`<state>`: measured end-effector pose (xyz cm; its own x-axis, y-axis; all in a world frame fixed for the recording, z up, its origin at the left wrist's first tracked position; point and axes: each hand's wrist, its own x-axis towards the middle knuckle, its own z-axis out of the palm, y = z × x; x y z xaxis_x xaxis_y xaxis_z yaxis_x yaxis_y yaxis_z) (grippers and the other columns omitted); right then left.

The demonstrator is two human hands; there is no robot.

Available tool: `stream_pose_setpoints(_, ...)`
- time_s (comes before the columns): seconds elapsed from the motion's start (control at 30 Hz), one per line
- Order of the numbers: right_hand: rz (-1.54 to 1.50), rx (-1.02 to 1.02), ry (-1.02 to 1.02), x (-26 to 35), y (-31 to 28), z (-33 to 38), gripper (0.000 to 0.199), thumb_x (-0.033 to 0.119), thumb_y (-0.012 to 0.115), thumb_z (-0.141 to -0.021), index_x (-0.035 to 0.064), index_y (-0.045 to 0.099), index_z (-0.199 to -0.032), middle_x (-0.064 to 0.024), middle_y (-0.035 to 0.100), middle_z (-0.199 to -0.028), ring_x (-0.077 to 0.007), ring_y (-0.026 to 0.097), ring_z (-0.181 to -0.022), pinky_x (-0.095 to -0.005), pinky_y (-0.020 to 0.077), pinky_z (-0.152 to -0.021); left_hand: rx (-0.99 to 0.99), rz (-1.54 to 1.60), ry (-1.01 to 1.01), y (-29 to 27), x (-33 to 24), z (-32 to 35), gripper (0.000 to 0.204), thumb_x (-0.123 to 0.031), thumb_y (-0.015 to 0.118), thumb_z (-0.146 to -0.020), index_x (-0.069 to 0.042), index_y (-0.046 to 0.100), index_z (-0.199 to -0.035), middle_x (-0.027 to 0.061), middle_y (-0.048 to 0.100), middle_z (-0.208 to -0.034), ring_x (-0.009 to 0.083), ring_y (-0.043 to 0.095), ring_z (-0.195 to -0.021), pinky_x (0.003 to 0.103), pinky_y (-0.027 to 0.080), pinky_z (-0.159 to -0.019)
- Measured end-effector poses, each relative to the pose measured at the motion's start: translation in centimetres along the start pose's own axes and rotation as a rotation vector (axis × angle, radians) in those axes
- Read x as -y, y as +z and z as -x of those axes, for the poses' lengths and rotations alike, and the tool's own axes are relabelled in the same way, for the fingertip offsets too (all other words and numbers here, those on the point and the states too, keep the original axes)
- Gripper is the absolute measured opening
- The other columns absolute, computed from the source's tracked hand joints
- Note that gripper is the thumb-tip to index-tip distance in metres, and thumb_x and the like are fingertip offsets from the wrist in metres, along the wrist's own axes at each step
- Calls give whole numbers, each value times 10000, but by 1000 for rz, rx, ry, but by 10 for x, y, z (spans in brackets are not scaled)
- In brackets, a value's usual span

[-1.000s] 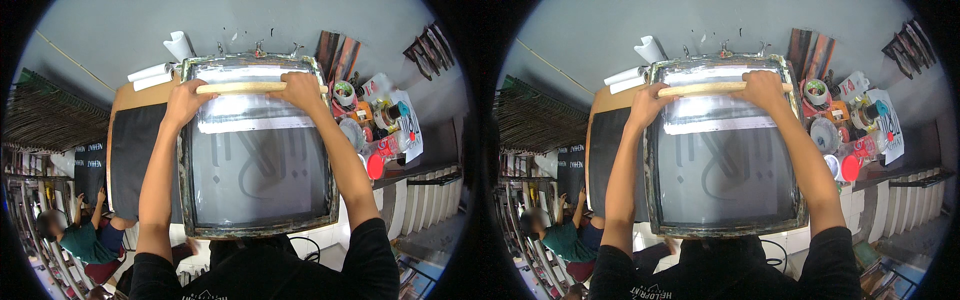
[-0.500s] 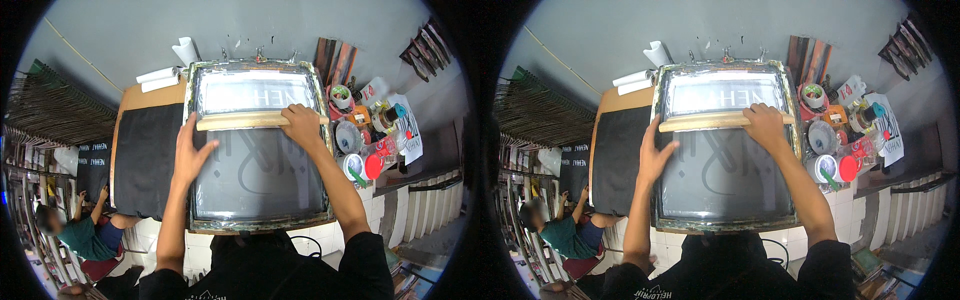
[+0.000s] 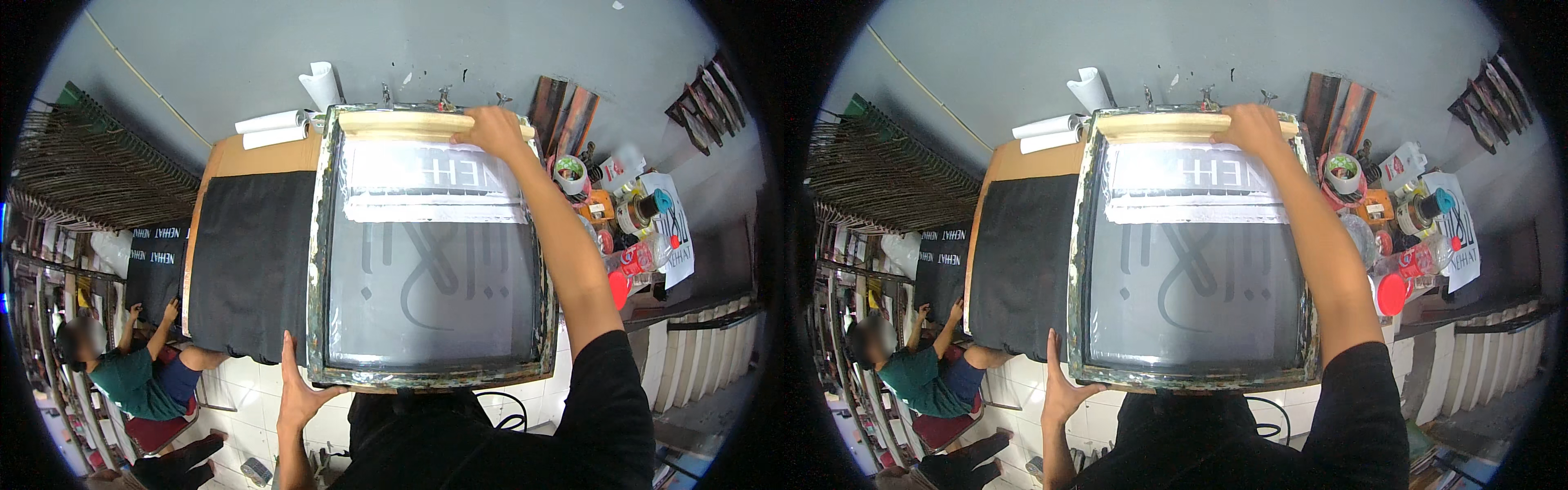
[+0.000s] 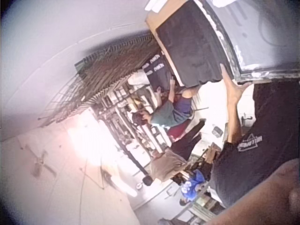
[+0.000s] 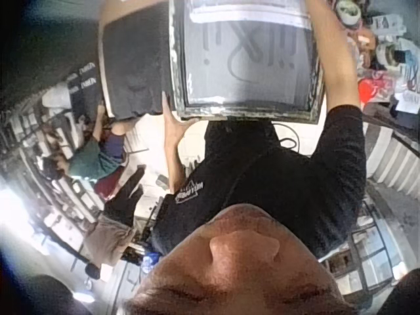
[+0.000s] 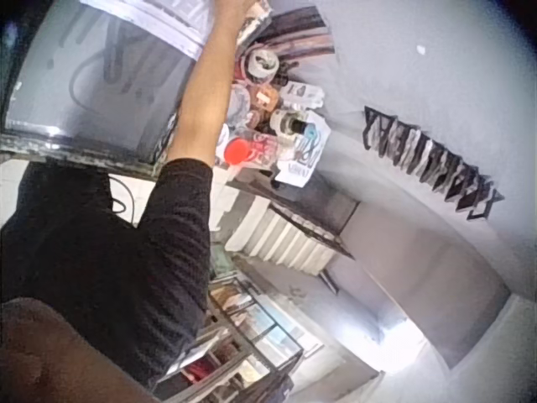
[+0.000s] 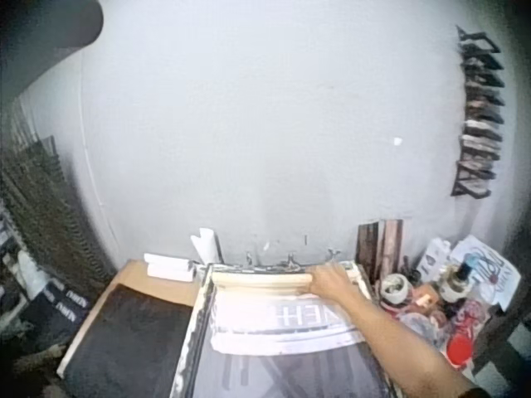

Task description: The person places a black fabric bag onto a printing board, lowers the screen frame, and uses a squeegee to spread white ink across the screen to print a logo. The person then lifts the frame and removes the printed bag.

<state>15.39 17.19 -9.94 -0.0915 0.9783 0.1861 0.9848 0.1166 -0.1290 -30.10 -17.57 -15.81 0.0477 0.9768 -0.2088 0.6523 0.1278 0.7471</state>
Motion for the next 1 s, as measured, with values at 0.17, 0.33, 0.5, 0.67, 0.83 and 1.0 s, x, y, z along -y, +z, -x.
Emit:
stream_pose_setpoints(0.17,-48,-18,9,-17,6,-29,536,423,836,-756,67,722,-1140,-151,750,-1069,-352,690,-1045,-472,425,-1023,-96,-134,149,9,10,-7,1447,-189,1021,-497,-3,120,-1614,244,197,-1670,394,298,-1513,494,307,-1224)
stream_pose_setpoints(0.33,-200,-169,7,-28,-10,-8,564,356,803,-826,58,668,-1285,-185,701,-1241,-370,654,-1154,-468,449,-1041,-190,-74,342,16,43,-9,1476,-300,1021,-485,-12,119,-1617,234,190,-1677,407,319,-1499,508,295,-1223)
stream_pose_setpoints(0.5,-355,-327,-122,-2,-121,83,444,297,743,-904,22,678,-1247,-201,689,-1260,-389,627,-1191,-446,482,-1024,-441,146,427,29,41,-3,1482,-715,867,-573,-5,90,-1616,234,189,-1672,408,384,-1455,519,315,-1204)
stream_pose_setpoints(0.67,-168,-425,-281,47,-221,213,332,249,730,-920,9,699,-1148,-178,711,-1162,-362,646,-1074,-426,488,-952,-815,230,525,12,-44,-24,1404,-987,487,-679,-15,89,-1611,253,278,-1627,398,377,-1461,543,298,-1214)
stream_pose_setpoints(0.83,-181,-463,-277,77,-254,274,220,160,704,-935,2,722,-1088,-166,737,-1045,-334,674,-940,-381,495,-903,-789,670,740,-35,-141,-74,1120,-696,681,-849,-58,168,-1613,222,291,-1634,375,327,-1502,533,309,-1227)
stream_pose_setpoints(1.0,-131,-696,-194,73,-278,236,326,288,629,-984,-26,717,-969,-206,715,-881,-379,683,-806,-420,513,-736,-726,744,909,-80,-179,-130,728,-505,513,-1055,-22,273,-1544,158,451,-1497,260,453,-1369,432,344,-1178)
